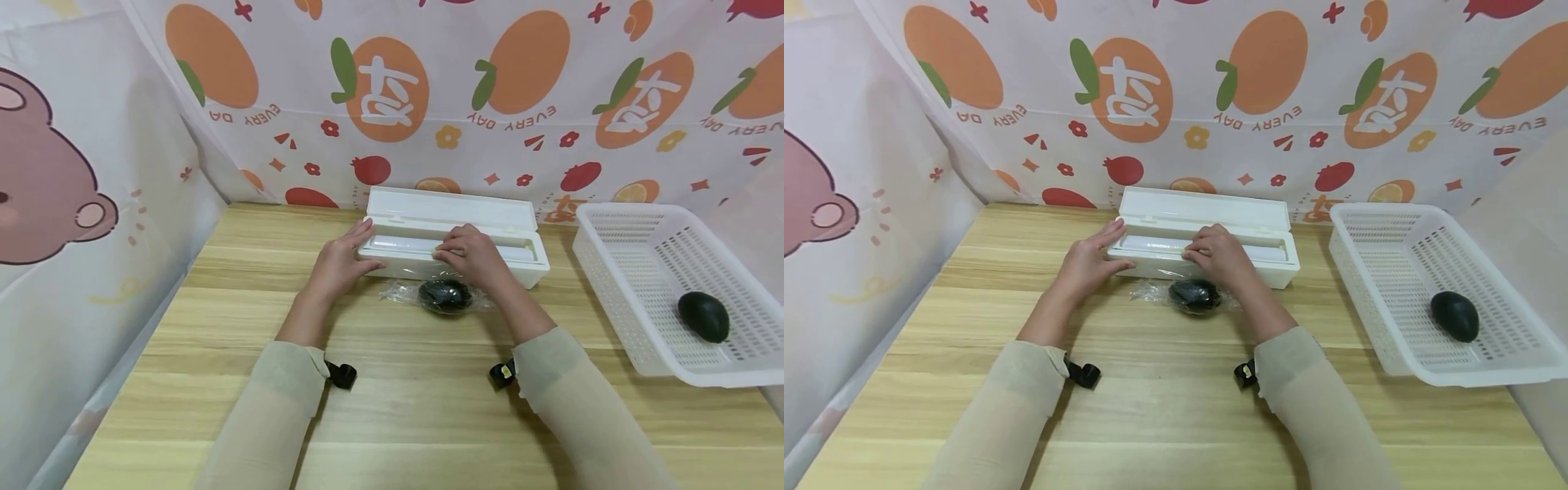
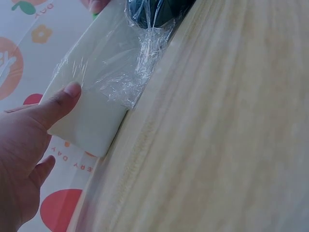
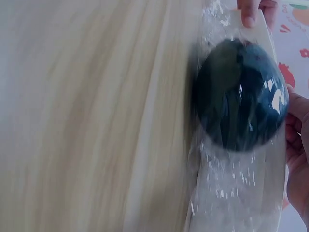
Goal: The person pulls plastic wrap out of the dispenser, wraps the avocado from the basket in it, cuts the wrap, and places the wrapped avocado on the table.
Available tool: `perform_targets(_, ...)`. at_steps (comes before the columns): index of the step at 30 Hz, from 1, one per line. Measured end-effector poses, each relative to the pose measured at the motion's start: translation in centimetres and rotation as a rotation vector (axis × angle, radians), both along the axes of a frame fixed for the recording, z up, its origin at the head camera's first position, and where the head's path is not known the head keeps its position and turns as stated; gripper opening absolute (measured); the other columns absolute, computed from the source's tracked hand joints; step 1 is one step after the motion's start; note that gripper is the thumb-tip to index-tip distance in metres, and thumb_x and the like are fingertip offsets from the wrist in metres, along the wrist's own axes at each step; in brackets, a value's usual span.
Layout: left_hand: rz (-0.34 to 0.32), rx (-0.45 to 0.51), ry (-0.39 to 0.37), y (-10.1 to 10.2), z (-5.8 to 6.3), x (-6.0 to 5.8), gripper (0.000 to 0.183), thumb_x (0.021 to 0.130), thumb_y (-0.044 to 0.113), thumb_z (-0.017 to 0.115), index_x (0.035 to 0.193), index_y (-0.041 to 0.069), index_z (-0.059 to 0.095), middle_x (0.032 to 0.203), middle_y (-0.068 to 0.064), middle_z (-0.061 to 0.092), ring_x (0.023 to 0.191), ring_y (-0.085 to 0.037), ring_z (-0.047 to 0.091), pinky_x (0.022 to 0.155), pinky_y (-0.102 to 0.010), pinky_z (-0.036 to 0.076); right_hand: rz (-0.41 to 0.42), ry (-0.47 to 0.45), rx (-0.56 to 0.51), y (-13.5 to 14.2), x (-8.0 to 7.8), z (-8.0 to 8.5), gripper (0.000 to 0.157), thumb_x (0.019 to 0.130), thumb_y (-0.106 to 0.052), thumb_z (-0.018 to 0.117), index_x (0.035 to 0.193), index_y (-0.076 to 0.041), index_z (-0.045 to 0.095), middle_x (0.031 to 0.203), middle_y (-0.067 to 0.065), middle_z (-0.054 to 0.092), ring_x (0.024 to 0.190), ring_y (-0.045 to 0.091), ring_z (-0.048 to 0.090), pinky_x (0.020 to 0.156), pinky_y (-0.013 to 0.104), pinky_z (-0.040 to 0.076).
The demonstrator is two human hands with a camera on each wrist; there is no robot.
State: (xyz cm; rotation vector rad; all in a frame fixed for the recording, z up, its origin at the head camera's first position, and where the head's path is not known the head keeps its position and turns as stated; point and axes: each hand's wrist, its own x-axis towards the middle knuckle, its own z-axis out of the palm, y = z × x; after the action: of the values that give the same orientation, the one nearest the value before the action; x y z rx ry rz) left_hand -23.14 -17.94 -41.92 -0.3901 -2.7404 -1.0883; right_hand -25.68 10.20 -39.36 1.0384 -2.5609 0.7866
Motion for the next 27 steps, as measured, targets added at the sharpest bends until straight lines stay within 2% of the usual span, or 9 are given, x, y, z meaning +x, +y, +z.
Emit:
perform_targets(9, -0.011, 0.013, -0.004, -0.1, -0.3, -0.3, 0.080, 0.077, 0.034, 0.083, 0.146, 0.015, 0.047, 0.156, 0.008, 0.036, 0.147, -0.009, 0.028, 0.115, -0.035, 0.034, -0.018, -0.027, 0.042, 1.5, 0.0, 0.1, 0.019, 0.089, -0.024, 0.073, 0.096, -0.008, 0.079, 0.094, 0.004, 0.071, 0.094, 0.021, 0.059, 0.081, 0.038, 0.050)
perform_targets(14, -0.007, 0.011, -0.002, -0.1, -0.1, -0.3, 0.080, 0.077, 0.035, 0.083, 0.146, 0.016, 0.047, 0.156, 0.010, 0.036, 0.147, -0.008, 0.028, 0.115, -0.036, 0.033, -0.039, -0.032, 0.007, 2.6, 0.2, 0.1, 0.015, 0.087, -0.021, 0.075, 0.094, -0.009, 0.079, 0.093, 0.003, 0.071, 0.092, 0.020, 0.059, 0.079, 0.038, 0.049)
perform_targets(20, -0.010, 0.015, -0.003, -0.2, -0.2, -0.2, 0.080, 0.077, 0.033, 0.083, 0.146, 0.014, 0.047, 0.156, 0.008, 0.036, 0.147, -0.010, 0.028, 0.115, -0.036, 0.033, -0.026, -0.024, -0.004, 3.2, 0.4, 0.0, 0.014, 0.087, -0.021, 0.075, 0.094, -0.010, 0.079, 0.093, 0.002, 0.071, 0.092, 0.019, 0.058, 0.078, 0.037, 0.049)
perform_targets(27, -0.011, 0.022, 0.016, -0.1, -0.3, -0.4, 0.080, 0.076, 0.032, 0.084, 0.145, 0.013, 0.048, 0.155, 0.007, 0.038, 0.146, -0.010, 0.030, 0.114, -0.036, 0.035, -0.040, -0.032, -0.008, 4.0, 0.4, 0.0, 0.013, 0.088, -0.020, 0.074, 0.094, -0.010, 0.079, 0.094, 0.003, 0.072, 0.094, 0.020, 0.059, 0.082, 0.038, 0.049)
